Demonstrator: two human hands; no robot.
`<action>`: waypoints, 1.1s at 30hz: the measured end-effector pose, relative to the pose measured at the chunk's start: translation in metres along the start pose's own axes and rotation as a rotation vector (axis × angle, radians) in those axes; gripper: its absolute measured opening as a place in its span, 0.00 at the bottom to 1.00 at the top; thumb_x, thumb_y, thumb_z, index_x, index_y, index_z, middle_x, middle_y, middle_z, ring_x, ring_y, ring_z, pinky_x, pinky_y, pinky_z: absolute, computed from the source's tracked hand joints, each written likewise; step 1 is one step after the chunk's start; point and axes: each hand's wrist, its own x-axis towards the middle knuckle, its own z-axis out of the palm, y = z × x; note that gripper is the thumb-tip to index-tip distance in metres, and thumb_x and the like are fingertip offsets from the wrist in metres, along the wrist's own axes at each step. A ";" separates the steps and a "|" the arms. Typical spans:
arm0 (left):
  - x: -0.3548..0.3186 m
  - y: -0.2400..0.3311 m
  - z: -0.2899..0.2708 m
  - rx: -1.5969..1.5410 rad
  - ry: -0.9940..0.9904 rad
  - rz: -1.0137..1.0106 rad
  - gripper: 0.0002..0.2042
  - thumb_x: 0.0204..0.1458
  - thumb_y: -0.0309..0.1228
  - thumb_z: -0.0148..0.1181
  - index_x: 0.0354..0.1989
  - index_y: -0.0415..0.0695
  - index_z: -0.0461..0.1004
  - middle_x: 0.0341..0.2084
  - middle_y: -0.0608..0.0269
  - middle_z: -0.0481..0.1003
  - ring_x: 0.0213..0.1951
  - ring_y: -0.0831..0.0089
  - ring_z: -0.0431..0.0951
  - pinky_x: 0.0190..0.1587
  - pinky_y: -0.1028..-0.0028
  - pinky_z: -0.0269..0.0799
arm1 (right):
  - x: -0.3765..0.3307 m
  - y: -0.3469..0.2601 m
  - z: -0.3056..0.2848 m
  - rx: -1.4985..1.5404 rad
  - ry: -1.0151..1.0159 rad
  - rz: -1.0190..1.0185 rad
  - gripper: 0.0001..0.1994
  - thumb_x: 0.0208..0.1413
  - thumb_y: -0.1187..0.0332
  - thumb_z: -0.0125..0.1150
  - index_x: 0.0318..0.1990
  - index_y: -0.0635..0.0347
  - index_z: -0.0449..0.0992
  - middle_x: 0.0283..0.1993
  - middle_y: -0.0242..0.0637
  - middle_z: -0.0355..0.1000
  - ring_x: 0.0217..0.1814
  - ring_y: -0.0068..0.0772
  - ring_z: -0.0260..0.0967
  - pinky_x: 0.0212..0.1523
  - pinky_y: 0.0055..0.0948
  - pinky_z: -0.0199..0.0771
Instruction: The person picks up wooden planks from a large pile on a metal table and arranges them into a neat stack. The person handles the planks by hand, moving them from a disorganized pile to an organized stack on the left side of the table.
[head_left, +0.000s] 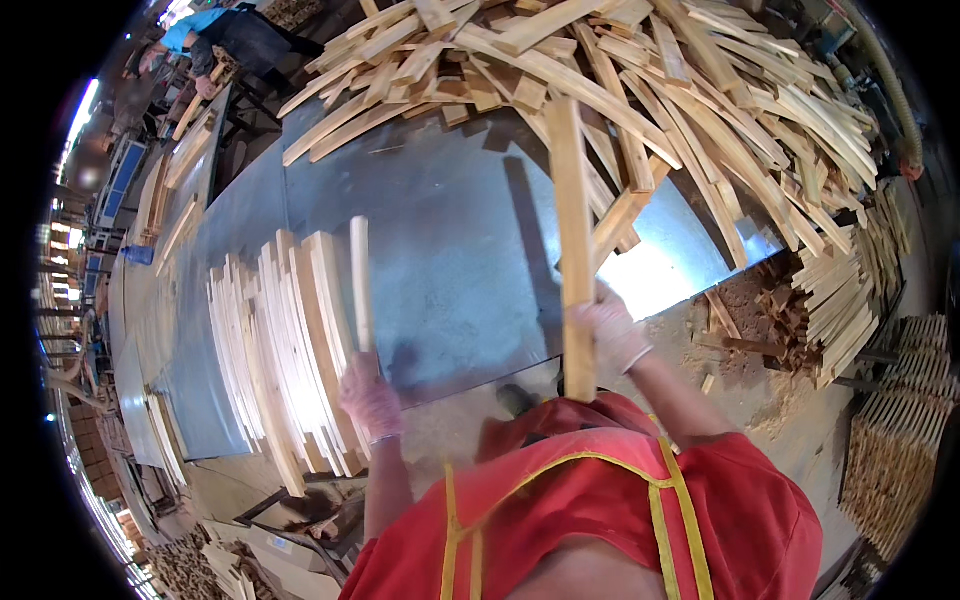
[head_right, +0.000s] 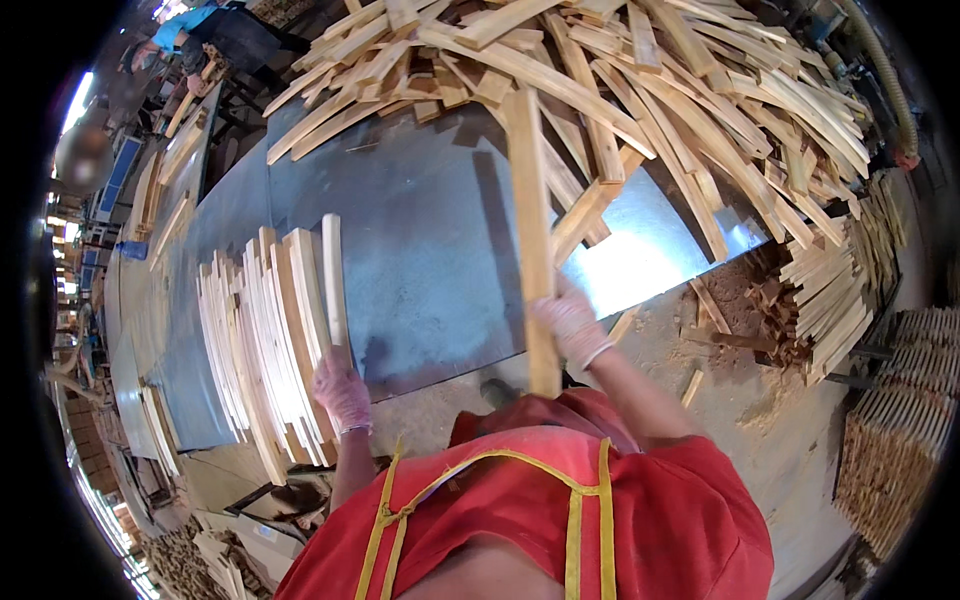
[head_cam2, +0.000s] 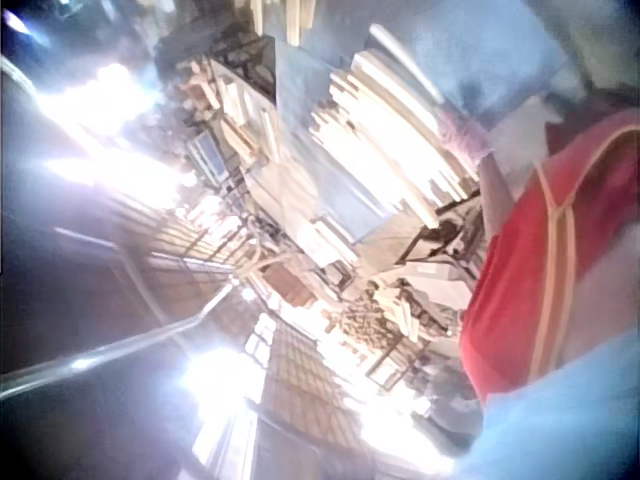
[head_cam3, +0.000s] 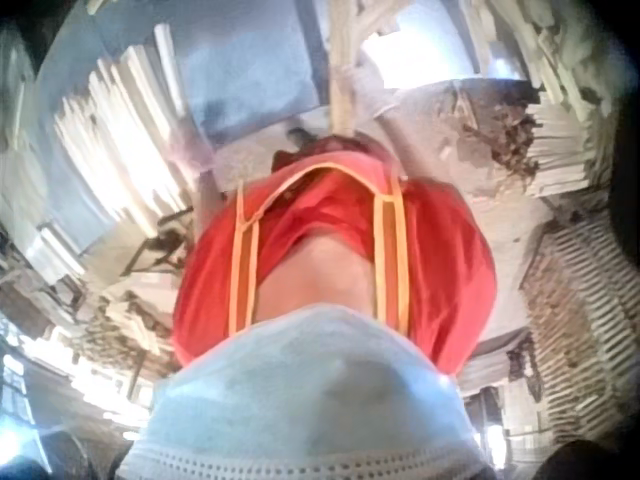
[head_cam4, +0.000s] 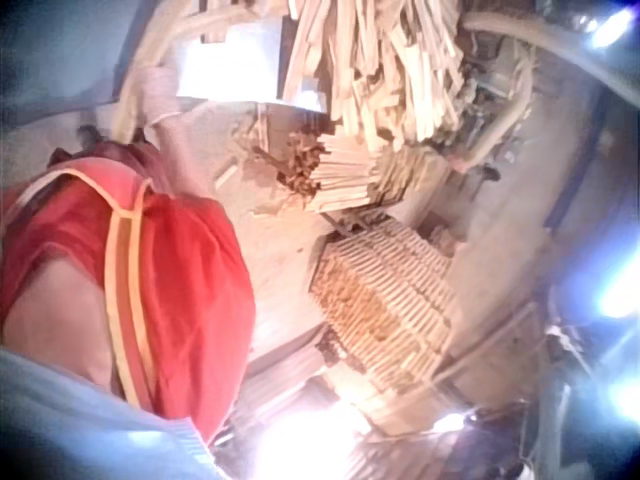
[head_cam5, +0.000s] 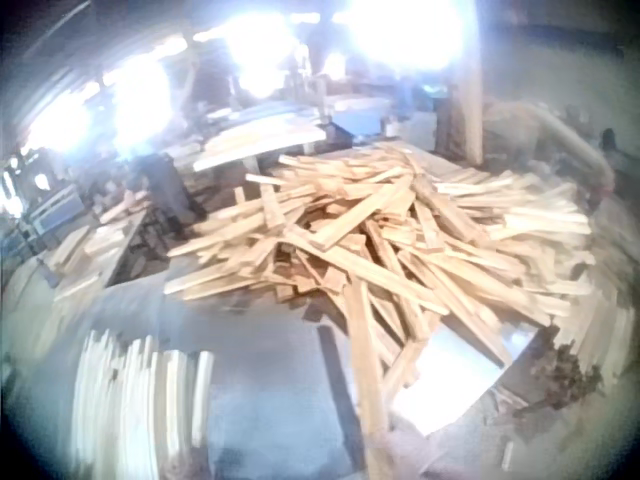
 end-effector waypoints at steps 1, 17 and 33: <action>0.002 -0.023 0.004 0.051 0.070 0.003 0.31 0.58 0.30 0.66 0.72 0.48 0.67 0.65 0.54 0.72 0.67 0.56 0.71 0.69 0.54 0.65 | -0.004 0.020 0.025 -0.004 -0.014 0.013 0.28 0.56 0.69 0.65 0.66 0.63 0.74 0.47 0.35 0.78 0.45 0.27 0.73 0.47 0.32 0.78; 0.024 -0.062 0.044 0.277 0.484 0.346 0.31 0.49 0.36 0.63 0.65 0.46 0.72 0.64 0.52 0.70 0.66 0.52 0.68 0.66 0.50 0.63 | 0.040 -0.017 0.144 -0.761 -0.814 -0.321 0.30 0.56 0.54 0.67 0.64 0.58 0.78 0.68 0.47 0.74 0.64 0.41 0.73 0.66 0.38 0.72; -0.043 0.170 -0.012 -0.224 -0.060 0.648 0.41 0.46 0.39 0.71 0.72 0.42 0.64 0.70 0.45 0.65 0.69 0.47 0.67 0.69 0.50 0.63 | 0.244 -0.219 -0.091 -1.209 0.257 -0.221 0.44 0.45 0.62 0.65 0.75 0.56 0.61 0.56 0.59 0.79 0.59 0.58 0.78 0.62 0.46 0.76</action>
